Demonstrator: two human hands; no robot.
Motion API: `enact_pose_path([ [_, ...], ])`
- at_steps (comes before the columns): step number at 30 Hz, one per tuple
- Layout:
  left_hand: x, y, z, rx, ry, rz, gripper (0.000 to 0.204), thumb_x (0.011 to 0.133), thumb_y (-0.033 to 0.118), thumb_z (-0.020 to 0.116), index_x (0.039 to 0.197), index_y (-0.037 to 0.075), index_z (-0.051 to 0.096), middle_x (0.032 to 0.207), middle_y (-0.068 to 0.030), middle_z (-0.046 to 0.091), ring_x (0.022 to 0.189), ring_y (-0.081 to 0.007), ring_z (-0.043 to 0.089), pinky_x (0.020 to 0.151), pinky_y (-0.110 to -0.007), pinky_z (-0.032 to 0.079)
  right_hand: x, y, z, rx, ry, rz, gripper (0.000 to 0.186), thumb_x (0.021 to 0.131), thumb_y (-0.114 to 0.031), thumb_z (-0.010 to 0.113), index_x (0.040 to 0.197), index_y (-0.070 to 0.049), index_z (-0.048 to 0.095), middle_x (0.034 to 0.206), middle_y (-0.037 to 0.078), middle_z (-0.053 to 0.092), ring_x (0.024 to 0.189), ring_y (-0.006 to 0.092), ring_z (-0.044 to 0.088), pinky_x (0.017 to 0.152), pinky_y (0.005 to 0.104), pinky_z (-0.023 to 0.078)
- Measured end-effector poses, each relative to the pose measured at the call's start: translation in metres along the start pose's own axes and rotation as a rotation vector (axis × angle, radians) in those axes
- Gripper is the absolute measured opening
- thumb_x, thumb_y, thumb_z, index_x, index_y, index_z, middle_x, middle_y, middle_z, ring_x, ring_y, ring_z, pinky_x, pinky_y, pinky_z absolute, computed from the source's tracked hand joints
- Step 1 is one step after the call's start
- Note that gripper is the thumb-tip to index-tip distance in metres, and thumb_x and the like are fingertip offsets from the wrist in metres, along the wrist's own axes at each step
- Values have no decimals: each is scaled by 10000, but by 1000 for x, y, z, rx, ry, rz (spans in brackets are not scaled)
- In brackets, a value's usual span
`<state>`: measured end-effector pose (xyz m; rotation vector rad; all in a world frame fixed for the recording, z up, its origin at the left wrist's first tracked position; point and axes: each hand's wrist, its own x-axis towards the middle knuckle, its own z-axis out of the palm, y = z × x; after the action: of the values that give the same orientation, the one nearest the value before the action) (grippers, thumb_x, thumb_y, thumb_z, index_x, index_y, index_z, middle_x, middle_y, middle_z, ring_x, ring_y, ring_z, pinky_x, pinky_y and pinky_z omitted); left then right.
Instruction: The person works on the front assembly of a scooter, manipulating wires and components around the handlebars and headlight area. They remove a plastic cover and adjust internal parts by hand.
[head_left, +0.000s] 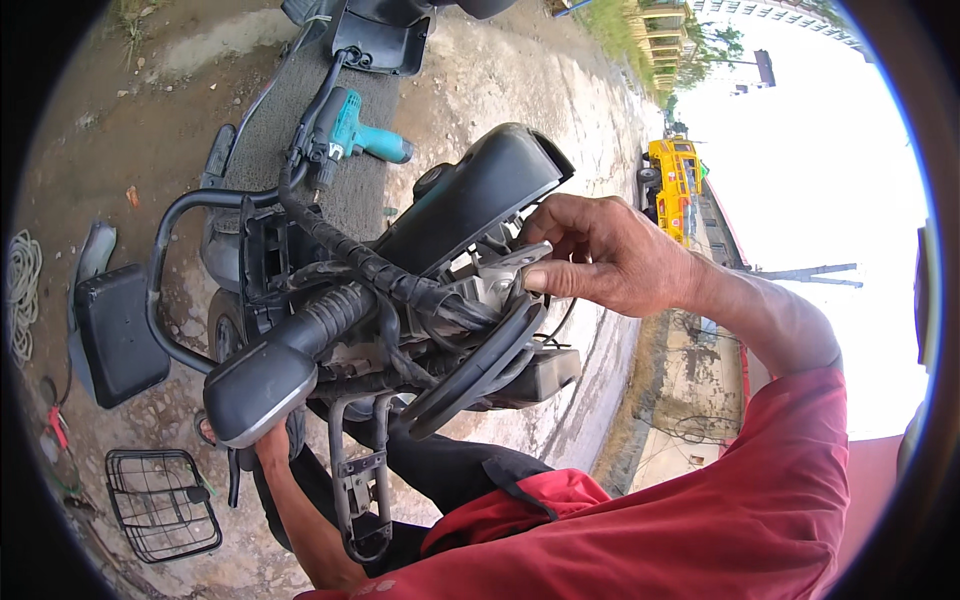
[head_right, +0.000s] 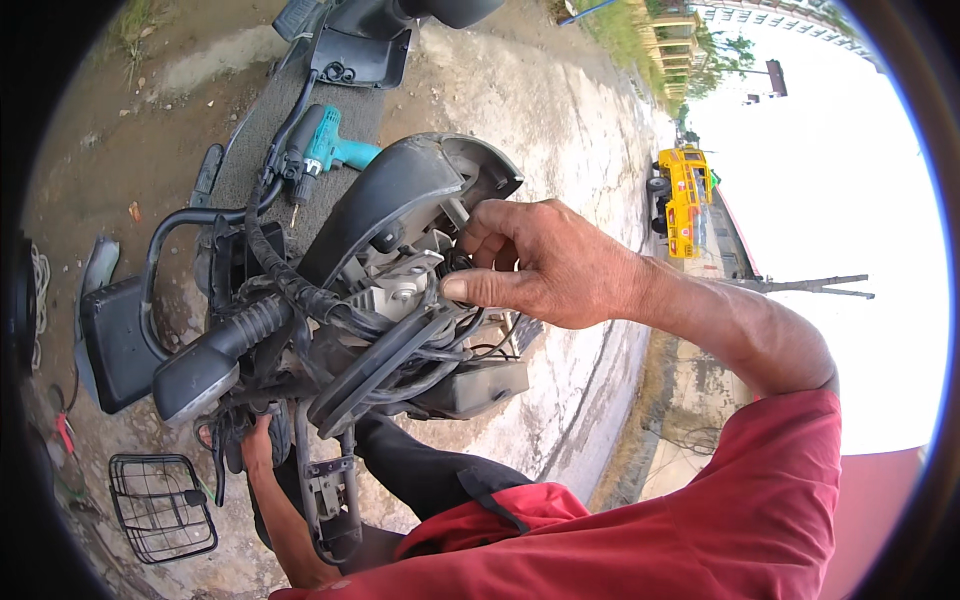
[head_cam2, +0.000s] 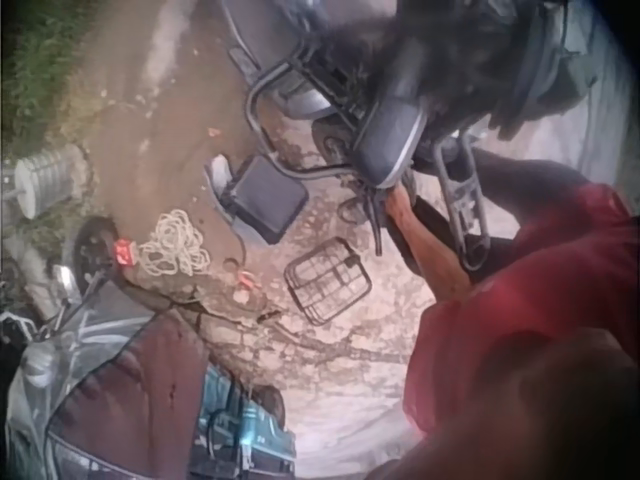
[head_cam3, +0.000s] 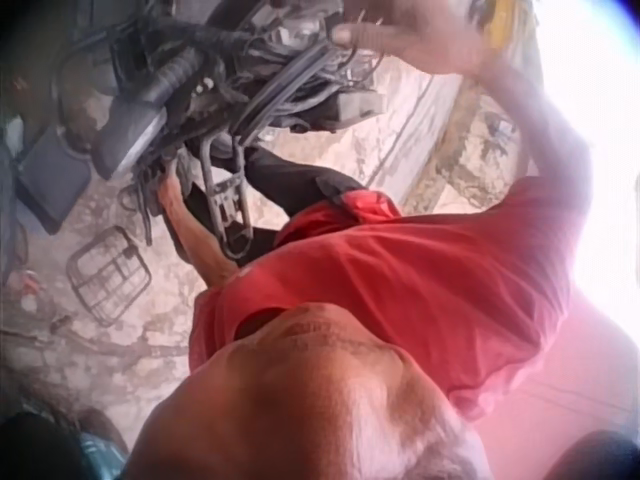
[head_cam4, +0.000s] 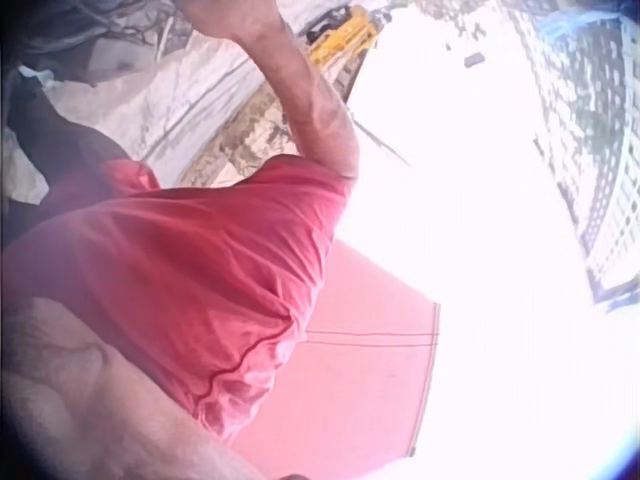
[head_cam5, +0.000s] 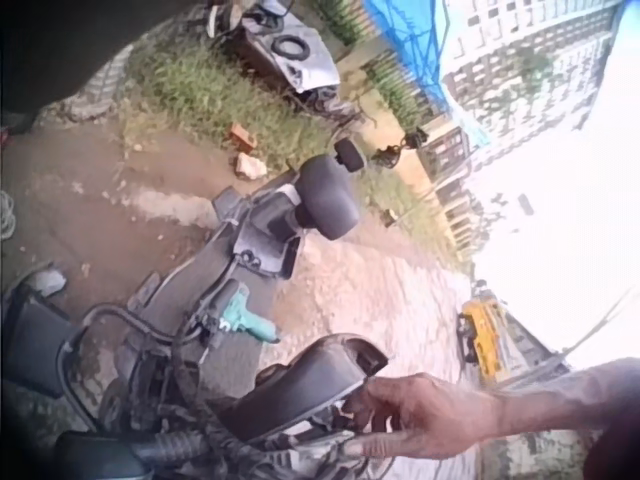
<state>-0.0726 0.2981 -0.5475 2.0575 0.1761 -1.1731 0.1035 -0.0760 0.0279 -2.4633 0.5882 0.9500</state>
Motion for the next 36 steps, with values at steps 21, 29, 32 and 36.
enact_pose_path([
  [21,-29,56,-31,-78,-83,-68,730,921,643,581,1353,57,627,1396,-294,585,1325,-467,498,1061,-477,395,3,-14,-5,-154,-78,1,440,964,-381,736,1101,11,591,741,106,645,648,184,651,592,340,513],
  [29,-27,67,-37,0,-154,-191,729,892,638,595,1337,62,649,1412,-283,579,1341,-440,504,1078,-463,394,11,14,-9,-260,-67,-507,519,870,-295,818,1201,18,570,985,144,579,881,284,644,744,429,539],
  [32,-24,54,-31,0,-153,-165,707,902,635,580,1318,69,662,1404,-286,583,1336,-447,504,1076,-472,393,12,7,-16,-308,-102,-488,542,881,-306,827,1238,28,593,1043,130,640,833,237,665,740,346,578],
  [36,-18,36,-23,6,-126,-122,680,914,627,565,1299,78,677,1398,-289,586,1327,-453,506,1080,-472,391,3,-16,-12,-42,-125,31,484,904,-349,812,1152,20,619,911,76,632,722,166,614,667,331,522],
])
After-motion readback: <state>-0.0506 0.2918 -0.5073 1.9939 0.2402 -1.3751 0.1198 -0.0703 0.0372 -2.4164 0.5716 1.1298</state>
